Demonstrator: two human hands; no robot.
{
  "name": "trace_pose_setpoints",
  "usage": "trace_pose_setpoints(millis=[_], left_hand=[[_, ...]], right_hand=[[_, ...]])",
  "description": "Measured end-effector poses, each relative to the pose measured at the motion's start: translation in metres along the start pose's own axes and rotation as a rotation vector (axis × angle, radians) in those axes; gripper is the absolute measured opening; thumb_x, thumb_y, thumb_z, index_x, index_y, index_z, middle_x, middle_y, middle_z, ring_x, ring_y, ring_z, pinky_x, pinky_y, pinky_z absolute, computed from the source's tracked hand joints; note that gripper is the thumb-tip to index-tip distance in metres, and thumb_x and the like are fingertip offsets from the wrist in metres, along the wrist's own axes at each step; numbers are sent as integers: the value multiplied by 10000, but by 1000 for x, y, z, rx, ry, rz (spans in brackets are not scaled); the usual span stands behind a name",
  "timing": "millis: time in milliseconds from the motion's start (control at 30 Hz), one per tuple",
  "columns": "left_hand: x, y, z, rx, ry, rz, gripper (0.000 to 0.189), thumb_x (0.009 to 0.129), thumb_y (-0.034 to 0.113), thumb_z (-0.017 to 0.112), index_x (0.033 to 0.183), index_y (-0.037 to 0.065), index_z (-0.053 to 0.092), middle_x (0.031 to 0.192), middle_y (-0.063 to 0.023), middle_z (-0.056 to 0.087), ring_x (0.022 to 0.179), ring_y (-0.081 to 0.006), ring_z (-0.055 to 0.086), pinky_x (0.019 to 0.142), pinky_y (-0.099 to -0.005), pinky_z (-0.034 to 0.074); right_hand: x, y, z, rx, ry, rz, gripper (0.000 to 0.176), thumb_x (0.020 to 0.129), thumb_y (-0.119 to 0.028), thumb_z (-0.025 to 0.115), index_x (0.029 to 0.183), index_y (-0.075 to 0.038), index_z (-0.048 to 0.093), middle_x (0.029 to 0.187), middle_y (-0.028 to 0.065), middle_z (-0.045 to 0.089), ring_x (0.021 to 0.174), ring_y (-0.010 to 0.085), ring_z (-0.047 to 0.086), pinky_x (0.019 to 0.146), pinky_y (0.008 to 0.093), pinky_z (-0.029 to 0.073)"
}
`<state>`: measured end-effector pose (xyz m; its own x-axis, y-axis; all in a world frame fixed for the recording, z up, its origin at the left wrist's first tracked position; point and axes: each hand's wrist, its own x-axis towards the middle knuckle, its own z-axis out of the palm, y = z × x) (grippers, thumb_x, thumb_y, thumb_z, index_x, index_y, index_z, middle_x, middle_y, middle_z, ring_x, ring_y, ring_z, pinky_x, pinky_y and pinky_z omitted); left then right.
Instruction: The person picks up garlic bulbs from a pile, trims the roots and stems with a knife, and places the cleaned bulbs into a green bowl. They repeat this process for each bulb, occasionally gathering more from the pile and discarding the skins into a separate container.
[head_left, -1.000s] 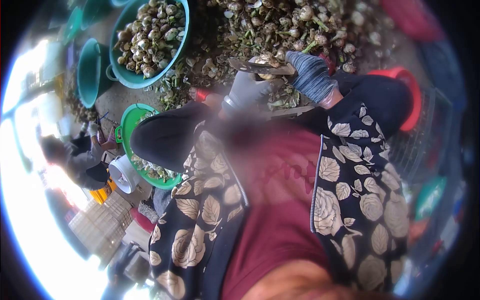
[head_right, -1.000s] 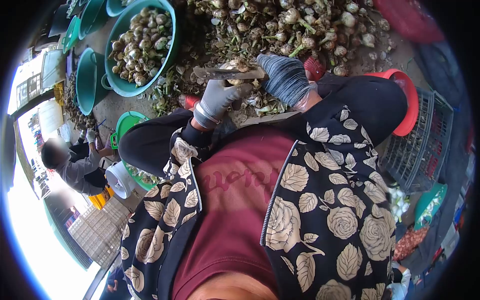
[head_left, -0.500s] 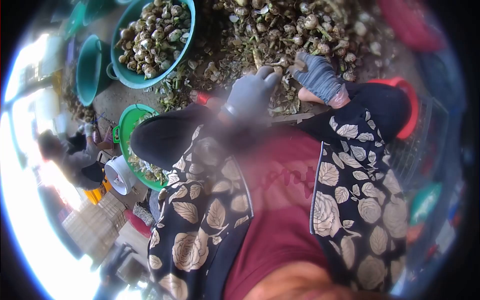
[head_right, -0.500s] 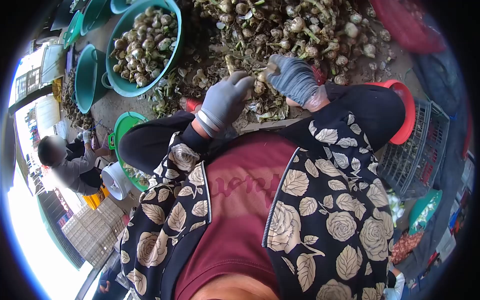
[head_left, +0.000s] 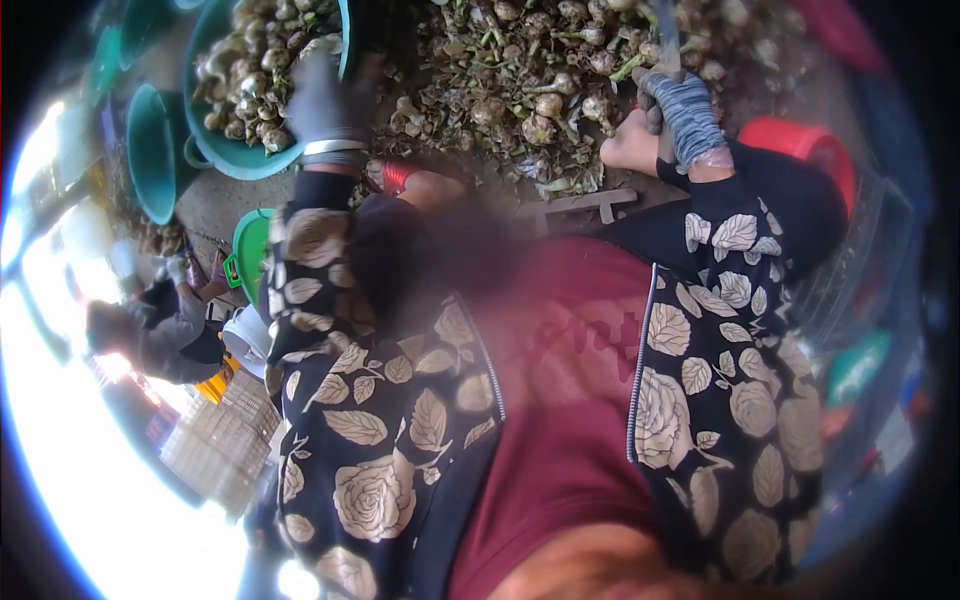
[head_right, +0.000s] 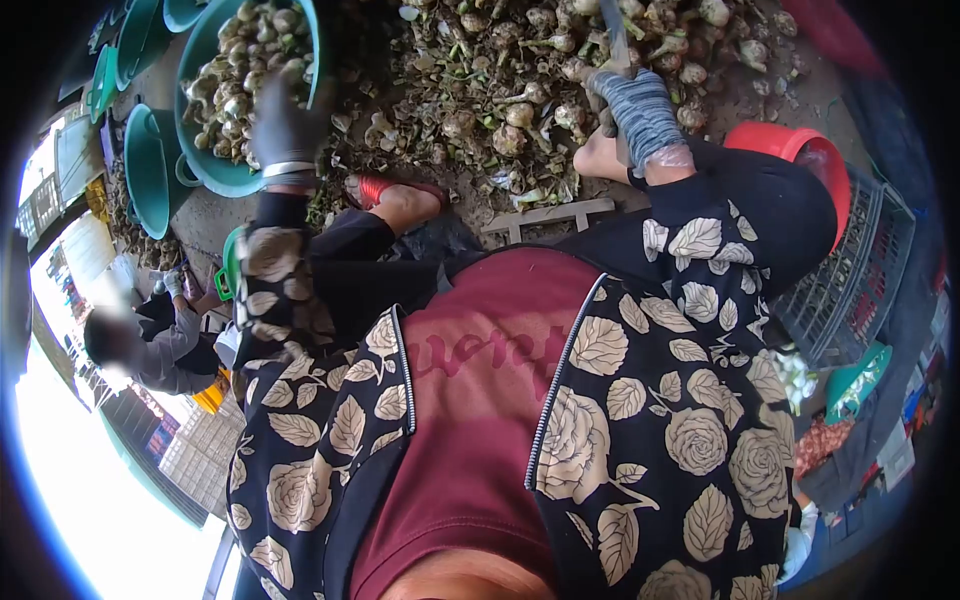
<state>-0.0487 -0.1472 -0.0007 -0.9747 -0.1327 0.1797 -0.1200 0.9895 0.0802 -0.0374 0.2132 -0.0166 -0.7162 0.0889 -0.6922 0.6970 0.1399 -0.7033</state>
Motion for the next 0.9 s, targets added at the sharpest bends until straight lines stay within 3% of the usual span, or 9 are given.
trace_pose_setpoints(millis=[67,100,133,267,400,433,533,667,900], left_hand=[[-47,39,74,-276,-562,76,484,796,480,599,1079,90,553,835,-120,634,781,-285,617,624,-402,495],[-69,71,96,-724,-1168,-542,567,824,551,522,1122,69,541,819,-165,648,784,-296,630,635,-400,508],[-88,89,126,-801,-1379,-782,600,841,579,465,1118,51,537,827,-190,637,716,-317,632,608,-407,519],[-155,125,265,-1242,-1261,-1166,491,846,465,517,1113,53,517,950,-180,593,837,-306,603,706,-435,506],[-184,119,337,-2207,-830,-1643,389,829,306,562,1127,64,502,1068,-163,560,975,-299,558,799,-451,478],[-167,114,327,-1821,-840,-938,393,778,107,606,1142,52,468,1045,-136,563,935,-262,572,767,-384,496],[-117,128,171,-1691,-878,-570,578,664,-51,673,1168,39,405,1075,-83,551,933,-171,557,809,-293,470],[-99,128,62,-1795,-816,-399,629,677,87,754,1197,32,406,1076,-61,551,967,-157,539,837,-289,452],[-108,114,10,-1723,-756,-225,549,738,135,733,1194,14,452,1102,-85,564,1030,-182,538,889,-332,453]], right_hand=[[-13,-12,9,160,-10,-62,223,796,-197,646,672,-31,562,551,17,518,416,82,456,383,243,358],[-12,-10,11,77,-21,-104,210,792,-192,647,688,-28,567,558,16,522,416,82,457,386,239,362],[-8,-7,12,-5,-35,-144,199,788,-187,649,704,-24,572,565,14,525,416,83,459,389,236,365],[-14,-9,26,120,-15,-37,170,775,-172,649,793,-14,589,614,9,538,424,78,467,415,231,390],[5,23,22,-392,-67,-171,230,739,-229,683,871,-52,622,620,44,572,562,191,562,559,314,470],[10,19,22,-503,-97,-133,232,728,-228,684,887,-69,625,627,63,581,624,243,592,624,347,491],[34,57,-3,-1130,-54,-1361,261,666,-207,632,867,-43,606,761,127,574,527,242,551,553,349,475],[-13,1,20,-1043,-186,-558,297,711,-226,634,959,-65,597,754,134,606,737,313,607,667,411,482],[-47,-2,44,-989,-159,-990,222,667,-187,647,822,-64,549,734,136,592,713,323,600,622,426,473]])
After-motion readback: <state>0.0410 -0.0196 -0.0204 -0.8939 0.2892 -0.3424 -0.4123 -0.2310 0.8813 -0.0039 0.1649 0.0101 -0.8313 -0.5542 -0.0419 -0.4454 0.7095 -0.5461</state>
